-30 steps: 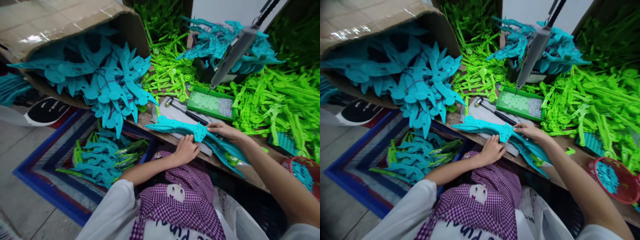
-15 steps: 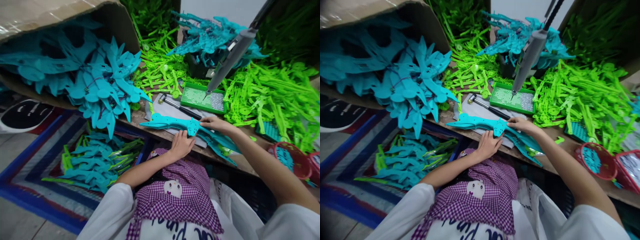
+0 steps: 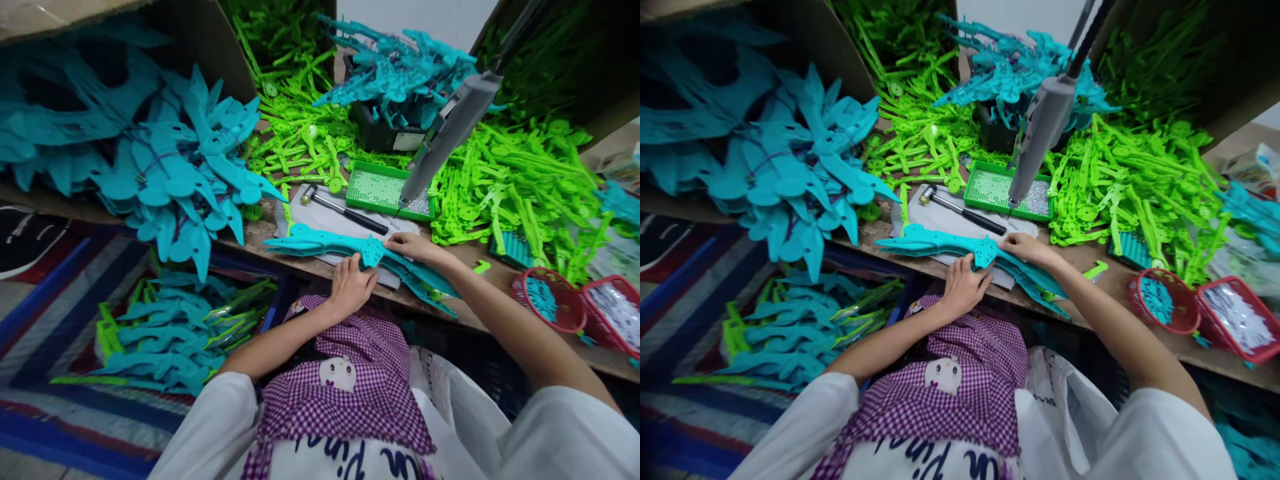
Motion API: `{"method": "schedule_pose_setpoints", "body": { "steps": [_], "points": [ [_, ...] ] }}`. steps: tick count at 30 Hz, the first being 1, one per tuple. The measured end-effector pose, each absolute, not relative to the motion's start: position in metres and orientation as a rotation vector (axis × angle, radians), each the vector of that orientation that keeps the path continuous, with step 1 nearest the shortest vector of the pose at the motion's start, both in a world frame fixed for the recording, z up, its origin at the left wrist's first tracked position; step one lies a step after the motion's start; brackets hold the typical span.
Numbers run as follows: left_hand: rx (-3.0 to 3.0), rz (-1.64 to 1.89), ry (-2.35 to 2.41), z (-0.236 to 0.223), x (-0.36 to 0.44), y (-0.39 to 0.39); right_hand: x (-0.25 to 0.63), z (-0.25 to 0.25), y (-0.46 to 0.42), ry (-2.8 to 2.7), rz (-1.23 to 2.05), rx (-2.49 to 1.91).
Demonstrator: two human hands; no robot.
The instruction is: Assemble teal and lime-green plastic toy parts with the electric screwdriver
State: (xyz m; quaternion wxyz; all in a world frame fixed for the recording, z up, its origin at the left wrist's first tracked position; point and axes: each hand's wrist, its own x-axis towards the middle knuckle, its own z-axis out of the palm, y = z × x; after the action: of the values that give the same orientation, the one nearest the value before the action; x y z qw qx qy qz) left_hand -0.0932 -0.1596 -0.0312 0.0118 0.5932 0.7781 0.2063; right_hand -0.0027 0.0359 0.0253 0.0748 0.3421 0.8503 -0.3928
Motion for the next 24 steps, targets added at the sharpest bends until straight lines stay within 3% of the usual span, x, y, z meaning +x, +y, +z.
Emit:
{"method": "schedule_pose_setpoints", "body": {
  "steps": [7,13,17,24],
  "points": [
    [1.848,0.583,2.422,-0.026,-0.094,-0.165,-0.002,0.023,0.025,2.342,-1.314,1.219],
    [1.891,0.533,2.394,-0.028,-0.097,-0.163,0.004,0.027,0.025,2.562,-1.143,1.139],
    [1.876,0.573,2.366,-0.03,-0.1,-0.163,0.05,0.049,0.017,2.744,-0.861,0.925],
    [1.821,0.586,2.348,-0.031,-0.101,-0.165,0.132,0.068,-0.032,2.805,-0.1,0.972]
  ]
}}
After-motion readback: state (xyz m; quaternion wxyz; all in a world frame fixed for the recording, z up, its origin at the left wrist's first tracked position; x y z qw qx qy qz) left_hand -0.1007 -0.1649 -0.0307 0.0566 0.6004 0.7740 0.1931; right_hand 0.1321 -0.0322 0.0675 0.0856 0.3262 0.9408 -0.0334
